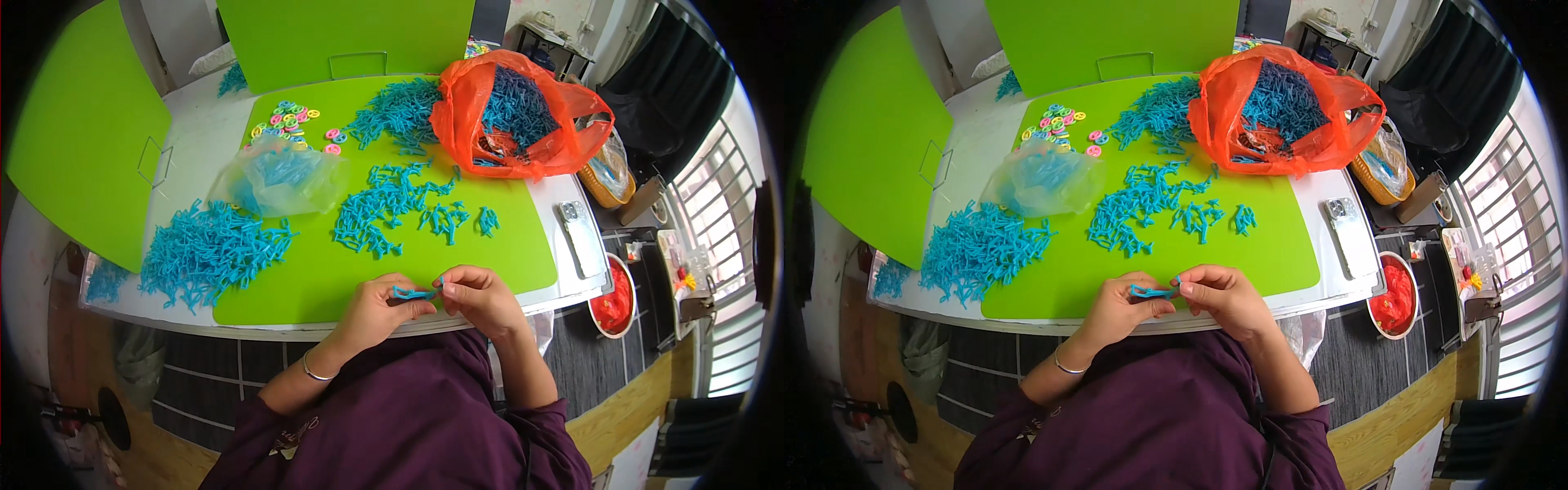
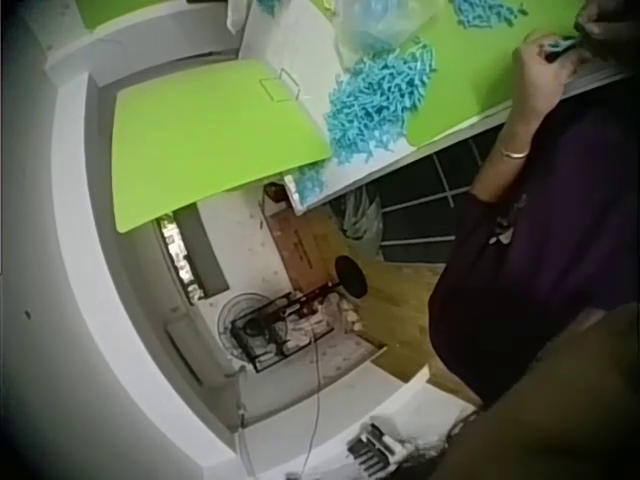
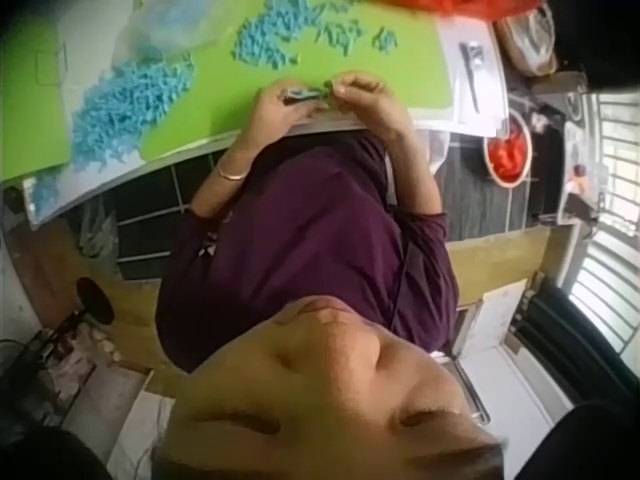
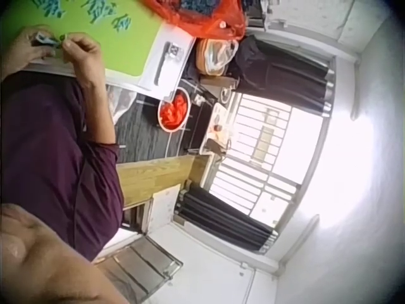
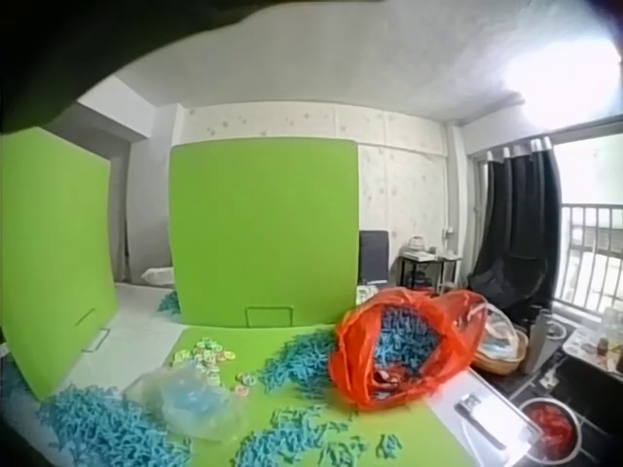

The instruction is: Assembling small blue plastic toy components by hand at a workbench.

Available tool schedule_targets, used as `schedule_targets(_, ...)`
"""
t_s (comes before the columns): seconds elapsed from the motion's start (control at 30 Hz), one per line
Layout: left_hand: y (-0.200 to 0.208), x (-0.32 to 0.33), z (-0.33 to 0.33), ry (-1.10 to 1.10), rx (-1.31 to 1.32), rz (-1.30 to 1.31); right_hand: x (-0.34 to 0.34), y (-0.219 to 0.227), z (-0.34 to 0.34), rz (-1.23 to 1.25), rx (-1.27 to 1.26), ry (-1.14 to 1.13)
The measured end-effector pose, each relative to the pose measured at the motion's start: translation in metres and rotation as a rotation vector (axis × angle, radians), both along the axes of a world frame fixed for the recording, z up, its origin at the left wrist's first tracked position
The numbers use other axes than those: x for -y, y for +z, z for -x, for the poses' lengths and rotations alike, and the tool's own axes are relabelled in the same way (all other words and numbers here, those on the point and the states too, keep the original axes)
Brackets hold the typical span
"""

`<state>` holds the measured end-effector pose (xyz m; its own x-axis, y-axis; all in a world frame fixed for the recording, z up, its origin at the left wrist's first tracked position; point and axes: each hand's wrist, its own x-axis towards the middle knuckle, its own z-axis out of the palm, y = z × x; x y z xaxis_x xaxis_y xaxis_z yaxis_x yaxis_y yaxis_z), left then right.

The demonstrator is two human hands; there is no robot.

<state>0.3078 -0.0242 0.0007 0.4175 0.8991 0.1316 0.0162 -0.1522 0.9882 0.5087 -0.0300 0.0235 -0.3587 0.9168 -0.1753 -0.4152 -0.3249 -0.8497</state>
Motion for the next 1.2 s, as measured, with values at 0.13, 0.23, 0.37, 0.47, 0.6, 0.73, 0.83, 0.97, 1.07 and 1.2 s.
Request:
schedule_targets(0.13, 0.004, 0.002, -0.002, -0.001, 0.077, 0.093, 0.001, -0.006, 0.001, 0.047, -0.024, 0.066)
schedule_targets(0.23, 0.002, 0.002, -0.001, -0.013, 0.084, 0.089, 0.002, -0.005, 0.002, 0.059, 0.008, 0.050)
schedule_targets(0.37, 0.003, 0.002, 0.000, 0.035, -0.024, -0.048, 0.000, -0.008, 0.000, -0.090, 0.146, 0.099)
schedule_targets(0.47, 0.009, 0.004, 0.000, 0.079, -0.163, -0.200, 0.001, -0.003, -0.004, -0.165, 0.337, 0.153)
schedule_targets(0.6, 0.009, 0.002, 0.001, 0.022, -0.226, -0.347, 0.005, -0.001, -0.003, -0.218, 0.448, 0.171)
schedule_targets(0.73, 0.017, 0.004, -0.002, 0.067, -0.195, -0.298, 0.009, -0.006, 0.002, -0.141, 0.269, 0.130)
schedule_targets(0.83, 0.021, 0.010, -0.003, 0.101, -0.239, -0.243, 0.009, -0.005, -0.002, -0.136, 0.225, 0.119)
schedule_targets(0.97, 0.028, 0.008, 0.000, -0.040, -0.284, -0.325, 0.002, 0.011, -0.014, -0.182, 0.225, 0.206)
schedule_targets(1.07, 0.020, 0.004, 0.003, -0.061, 0.171, 0.146, -0.003, 0.026, -0.018, -0.468, 0.404, 0.096)
schedule_targets(1.2, 0.027, -0.005, 0.015, -0.430, 0.508, 0.952, -0.013, 0.054, -0.013, -0.800, 0.712, 0.164)
